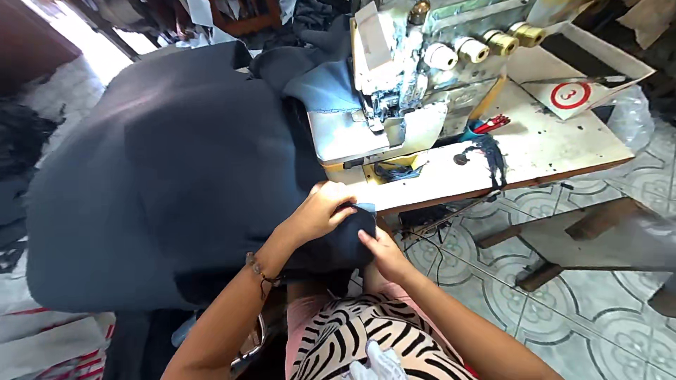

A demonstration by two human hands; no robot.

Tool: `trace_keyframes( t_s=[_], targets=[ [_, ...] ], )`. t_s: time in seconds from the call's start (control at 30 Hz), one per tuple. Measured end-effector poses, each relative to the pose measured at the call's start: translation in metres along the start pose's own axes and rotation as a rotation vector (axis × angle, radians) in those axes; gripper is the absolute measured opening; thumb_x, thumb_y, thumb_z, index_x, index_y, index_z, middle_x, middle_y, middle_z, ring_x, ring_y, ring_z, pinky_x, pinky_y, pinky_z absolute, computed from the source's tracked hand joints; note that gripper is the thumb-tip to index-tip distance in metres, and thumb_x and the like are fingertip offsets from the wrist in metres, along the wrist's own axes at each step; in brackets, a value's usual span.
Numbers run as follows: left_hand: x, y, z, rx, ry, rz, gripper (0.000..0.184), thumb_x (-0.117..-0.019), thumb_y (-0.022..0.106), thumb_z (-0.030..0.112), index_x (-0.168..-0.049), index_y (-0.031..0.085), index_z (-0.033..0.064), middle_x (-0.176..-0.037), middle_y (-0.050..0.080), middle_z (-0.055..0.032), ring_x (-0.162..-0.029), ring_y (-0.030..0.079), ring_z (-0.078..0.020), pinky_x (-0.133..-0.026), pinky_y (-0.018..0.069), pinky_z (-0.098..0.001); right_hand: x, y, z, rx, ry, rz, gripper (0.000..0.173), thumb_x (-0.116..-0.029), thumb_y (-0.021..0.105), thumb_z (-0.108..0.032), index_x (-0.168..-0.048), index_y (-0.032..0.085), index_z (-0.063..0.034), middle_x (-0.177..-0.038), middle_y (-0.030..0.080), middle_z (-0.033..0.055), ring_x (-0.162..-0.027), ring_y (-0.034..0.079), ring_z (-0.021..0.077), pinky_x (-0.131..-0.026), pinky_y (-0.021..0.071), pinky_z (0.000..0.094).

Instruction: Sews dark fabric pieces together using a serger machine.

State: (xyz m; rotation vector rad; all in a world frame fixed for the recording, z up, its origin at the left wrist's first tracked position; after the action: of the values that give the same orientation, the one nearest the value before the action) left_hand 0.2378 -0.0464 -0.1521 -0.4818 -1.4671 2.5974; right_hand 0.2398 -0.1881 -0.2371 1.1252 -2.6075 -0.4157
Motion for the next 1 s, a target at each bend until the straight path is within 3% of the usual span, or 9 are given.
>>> trace_keyframes(
  t_s=[0.1,0.2,0.3,0.47,0.63,0.7,0.8,0.9,1.0],
  targets=[
    [-0.007,-0.012,0.013,0.164,-0.007,-0.011,0.015,-0.0950,0.071,0.021,-0.095,0.072,0.0061,-0.085,0.070,-0.0017,-0.079,0.066,-0.0092,-0.075,0.0575,-0.0304,-0.006,-0.001,-0.011,-0.014,-0.065,-0.029,0.022,-0.1062,0.042,-0.008,-0.118,0.059,-0.0009,-0.101,0.072,-0.0011,-0.095,0.069,0.0036,-0.091,0.0583,0.0267],
    [-0.009,-0.016,0.019,0.226,-0.042,0.007,0.013,-0.0908,0.076,0.018,-0.092,0.074,0.0057,-0.082,0.071,-0.0007,-0.075,0.066,-0.0051,-0.069,0.0559,-0.0240,0.001,-0.002,-0.018,-0.013,-0.064,-0.103,0.020,-0.1060,0.043,-0.008,-0.116,0.060,-0.0044,-0.099,0.072,-0.0054,-0.094,0.069,0.0015,-0.090,0.0584,0.0256],
    [-0.010,-0.015,0.023,0.223,-0.009,0.016,0.010,-0.0935,0.073,0.015,-0.091,0.074,0.0047,-0.080,0.071,-0.0007,-0.072,0.064,-0.0033,-0.068,0.0545,-0.0211,0.003,-0.005,-0.026,0.041,-0.083,-0.175,0.017,-0.1050,0.046,-0.008,-0.114,0.061,-0.0050,-0.099,0.072,-0.0070,-0.094,0.069,-0.0004,-0.090,0.0581,0.0239],
    [-0.010,-0.019,0.028,0.147,0.026,0.059,0.012,-0.0969,0.069,0.015,-0.092,0.074,0.0049,-0.081,0.070,-0.0007,-0.072,0.064,-0.0039,-0.068,0.0545,-0.0209,-0.009,-0.009,-0.039,0.076,-0.059,-0.290,0.017,-0.1023,0.053,-0.009,-0.117,0.061,-0.0035,-0.102,0.072,-0.0044,-0.097,0.068,0.0005,-0.092,0.0567,0.0236],
    [-0.004,-0.021,0.037,0.104,0.053,0.071,0.016,-0.0984,0.066,0.018,-0.100,0.077,0.0059,-0.091,0.073,-0.0026,-0.082,0.068,-0.0060,-0.078,0.0571,-0.0237,-0.023,-0.007,-0.047,-0.040,-0.044,-0.491,0.020,-0.0964,0.060,-0.012,-0.117,0.061,-0.0121,-0.105,0.072,-0.0088,-0.100,0.068,0.0022,-0.093,0.0567,0.0272],
    [-0.002,-0.021,0.040,0.093,0.057,0.097,0.016,-0.0974,0.067,0.019,-0.100,0.078,0.0076,-0.084,0.064,-0.0005,-0.076,0.059,-0.0059,-0.069,0.0509,-0.0207,-0.024,-0.006,-0.053,-0.027,-0.089,-0.535,0.022,-0.0964,0.061,-0.010,-0.118,0.062,-0.0135,-0.106,0.072,-0.0103,-0.101,0.067,0.0008,-0.094,0.0557,0.0259],
    [-0.002,-0.025,0.046,0.080,0.071,0.144,0.015,-0.0963,0.068,0.019,-0.098,0.079,0.0092,-0.080,0.059,0.0014,-0.072,0.054,-0.0052,-0.064,0.0464,-0.0202,-0.024,-0.006,-0.058,0.035,-0.161,-0.449,0.020,-0.0974,0.059,-0.008,-0.116,0.065,-0.0114,-0.107,0.071,-0.0094,-0.102,0.065,0.0000,-0.094,0.0547,0.0249],
    [-0.002,-0.020,0.054,0.028,0.121,0.156,0.017,-0.0981,0.064,0.019,-0.093,0.076,0.0084,-0.080,0.062,-0.0011,-0.076,0.059,-0.0110,-0.071,0.0495,-0.0286,-0.010,-0.004,-0.060,0.200,-0.256,-0.283,0.016,-0.1020,0.052,-0.009,-0.109,0.067,-0.0108,-0.099,0.069,-0.0129,-0.097,0.063,-0.0059,-0.092,0.0535,0.0202],
    [-0.005,-0.010,0.062,0.049,0.168,0.096,0.018,-0.1004,0.061,0.016,-0.094,0.073,0.0039,-0.081,0.067,-0.0058,-0.077,0.065,-0.0156,-0.072,0.0547,-0.0327,0.010,-0.007,-0.062,0.403,-0.338,-0.120,0.022,-0.1041,0.049,-0.013,-0.103,0.069,-0.0033,-0.092,0.069,-0.0096,-0.090,0.062,-0.0103,-0.087,0.0519,0.0143]
  ],
)
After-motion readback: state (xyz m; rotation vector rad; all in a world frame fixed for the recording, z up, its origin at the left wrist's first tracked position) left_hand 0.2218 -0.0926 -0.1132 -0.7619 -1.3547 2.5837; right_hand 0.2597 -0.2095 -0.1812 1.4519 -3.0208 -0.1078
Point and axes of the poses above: each hand's wrist, its own x-axis away from the middle knuckle, its own y-axis out of the palm, z = x × y, the point moved 6 cm from there along -x, towards the middle knuckle
